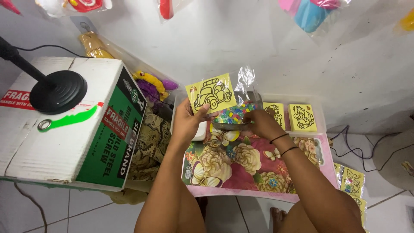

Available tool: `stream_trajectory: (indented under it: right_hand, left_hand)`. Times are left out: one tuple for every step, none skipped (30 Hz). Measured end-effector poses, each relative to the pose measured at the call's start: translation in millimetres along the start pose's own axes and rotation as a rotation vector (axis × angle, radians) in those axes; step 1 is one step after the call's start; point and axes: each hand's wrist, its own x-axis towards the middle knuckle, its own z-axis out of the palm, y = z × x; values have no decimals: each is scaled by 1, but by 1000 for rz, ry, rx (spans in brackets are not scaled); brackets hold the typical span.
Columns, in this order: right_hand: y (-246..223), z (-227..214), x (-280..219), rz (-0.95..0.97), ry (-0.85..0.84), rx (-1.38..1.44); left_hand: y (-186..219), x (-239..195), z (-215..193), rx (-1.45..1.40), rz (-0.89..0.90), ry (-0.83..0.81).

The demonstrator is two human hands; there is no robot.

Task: The person sits on the floor and packs small colorful plastic toys into clear plastic bags. They place a yellow card with a car illustration into each bag, seal it, and arrange the finished packages on the floor.

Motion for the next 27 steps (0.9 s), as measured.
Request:
stream_trajectory:
  right_hand:
    - [-2,-9,-2,-1,1,1]
    - [-6,-18,-3,4,18,-26]
    - [-9,-26,-4,9,34,-53]
    - [-15,-33,-9,7,37,-53]
    - [-21,-40,-14,39,111,16]
    - [-27,-48,-19,72,188,85]
    - [-22,-50,-20,70,194,85]
    - [-17,-52,-21,44,254,177]
    - [-11,-54,-23,17,315,270]
    - [-14,-57,-26,18,317,270]
    - [-16,-61,-28,-19,378,246]
    - [-18,-63,-32,-54,436,223]
    - [-19,-64,-33,-53,438,222]
    - [-19,-65,-34,-46,431,273]
    - [-19,-66,-36,-40,424,325]
    - [-20,-67,-36,-36,424,325]
    - [-21,-69,-37,-14,403,390]
    - [-23,-69,-38,10,382,456]
    - [-21,-70,-38,14,384,457]
    - [-20,-71,-37,2,379,483]
    - [-19,-71,-36,-11,375,509]
    - [-17,-69,-35,-8,374,510]
    - [-14,-67,-34,8,374,513]
    - [-12,-66,-33,22,374,516]
    - [-12,-66,-33,22,373,516]
    - [-11,-65,-33,42,366,508]
    - [-11,-64,-34,61,359,499]
  left_hand:
    - [-1,0,0,1,1,0]
    - [-1,1,0,8,-3,0]
    - [-1,1,0,14,-7,0]
    - [-2,1,-1,16,-4,-1]
    - [-3,1,-2,31,-15,-2]
    - [-3,2,-2,47,-25,-6]
    - [-2,2,-2,49,-20,-9]
    - [-1,1,-1,46,-31,-5]
    - [-1,1,0,43,-42,-1]
    - [2,1,1,43,-41,-3]
    - [5,1,3,45,-40,-6]
    - [6,1,4,47,-41,-8]
    - [3,3,2,46,-42,-10]
    - [-1,4,1,34,-40,-11]
    - [-5,6,0,22,-39,-11]
    - [-2,6,2,22,-42,-14]
    - [-1,6,4,38,-45,-19]
    - [1,5,5,54,-49,-26]
    - [4,4,7,54,-52,-30]
    - [6,4,7,73,-48,-33]
    - [9,3,8,92,-44,-36]
    - [9,3,8,92,-47,-37]
    - [9,3,7,96,-42,-35]
    - [9,3,7,100,-36,-31]
    - [9,3,7,100,-37,-31]
    - [8,3,8,91,-38,-31]
    - [7,3,8,83,-38,-31]
